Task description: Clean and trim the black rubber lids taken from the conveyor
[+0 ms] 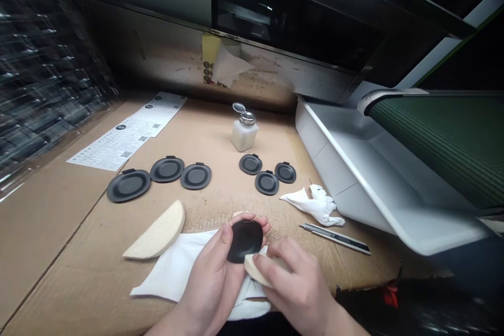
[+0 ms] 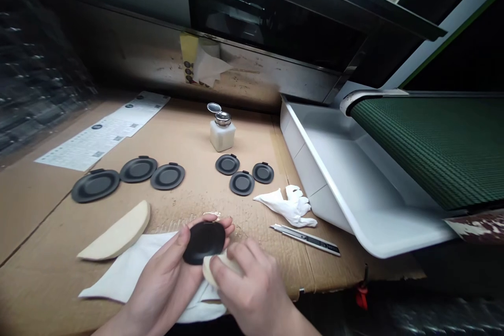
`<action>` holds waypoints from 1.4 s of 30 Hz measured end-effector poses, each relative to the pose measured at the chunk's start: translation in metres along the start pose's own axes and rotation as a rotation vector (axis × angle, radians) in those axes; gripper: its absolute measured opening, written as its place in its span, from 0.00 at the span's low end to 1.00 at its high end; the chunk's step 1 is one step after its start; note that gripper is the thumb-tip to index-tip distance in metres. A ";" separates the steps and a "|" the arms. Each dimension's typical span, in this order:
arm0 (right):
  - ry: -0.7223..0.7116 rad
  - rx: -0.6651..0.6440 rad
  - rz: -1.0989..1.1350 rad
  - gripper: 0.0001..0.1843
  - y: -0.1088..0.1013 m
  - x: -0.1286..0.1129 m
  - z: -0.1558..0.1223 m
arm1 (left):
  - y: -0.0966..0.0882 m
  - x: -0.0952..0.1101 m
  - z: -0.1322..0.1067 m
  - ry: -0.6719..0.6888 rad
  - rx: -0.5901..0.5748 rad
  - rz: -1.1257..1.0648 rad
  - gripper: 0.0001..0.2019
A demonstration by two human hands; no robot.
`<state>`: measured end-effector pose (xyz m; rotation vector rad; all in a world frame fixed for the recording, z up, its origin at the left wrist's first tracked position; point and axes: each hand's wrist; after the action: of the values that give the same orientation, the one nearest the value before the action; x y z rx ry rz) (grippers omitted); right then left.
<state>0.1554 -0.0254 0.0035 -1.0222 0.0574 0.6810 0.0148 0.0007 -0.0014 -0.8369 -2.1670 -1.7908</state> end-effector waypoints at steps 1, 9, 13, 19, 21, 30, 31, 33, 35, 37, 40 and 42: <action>0.011 -0.005 -0.024 0.10 0.001 0.004 0.004 | 0.001 0.000 0.000 0.007 -0.013 0.008 0.17; 0.246 0.059 0.008 0.12 -0.014 0.041 0.029 | 0.004 0.003 0.000 -0.025 0.091 0.032 0.16; 0.170 0.078 0.054 0.18 -0.018 0.027 0.008 | 0.002 0.001 0.001 -0.024 0.084 0.006 0.16; -0.077 -0.090 0.002 0.14 -0.010 0.019 0.005 | 0.003 0.000 0.001 -0.035 0.012 0.037 0.17; -0.080 -0.093 -0.049 0.13 -0.009 0.025 0.019 | 0.004 0.001 0.001 -0.042 0.002 0.065 0.16; 0.026 -0.071 -0.047 0.12 -0.013 0.020 0.028 | 0.006 0.002 0.000 -0.034 0.001 0.084 0.16; 0.043 -0.064 -0.045 0.13 -0.013 0.018 0.025 | 0.006 0.002 0.000 -0.039 -0.019 0.078 0.16; 0.048 -0.045 -0.060 0.12 -0.014 0.017 0.025 | 0.006 0.002 0.000 -0.044 -0.029 0.085 0.16; 0.038 -0.032 -0.075 0.11 -0.013 0.017 0.029 | 0.005 0.002 0.000 -0.040 0.008 0.110 0.15; 0.035 -0.030 -0.065 0.11 -0.012 0.017 0.033 | 0.005 0.003 0.000 -0.036 0.047 0.127 0.15; 0.075 -0.023 -0.036 0.12 -0.011 0.015 0.027 | 0.004 0.003 0.000 -0.037 0.032 0.091 0.16; 0.101 -0.024 -0.025 0.13 -0.011 0.011 0.015 | 0.004 0.002 0.001 -0.037 0.029 0.043 0.16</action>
<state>0.1658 -0.0116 0.0163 -1.0783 0.1246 0.6086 0.0150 0.0024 0.0029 -0.9097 -2.1746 -1.7324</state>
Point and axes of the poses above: each hand's wrist, its own z-axis towards the middle knuckle, its own y-axis out of the palm, x = y × z, and after that the axes turned 11 degrees about y, right-handed
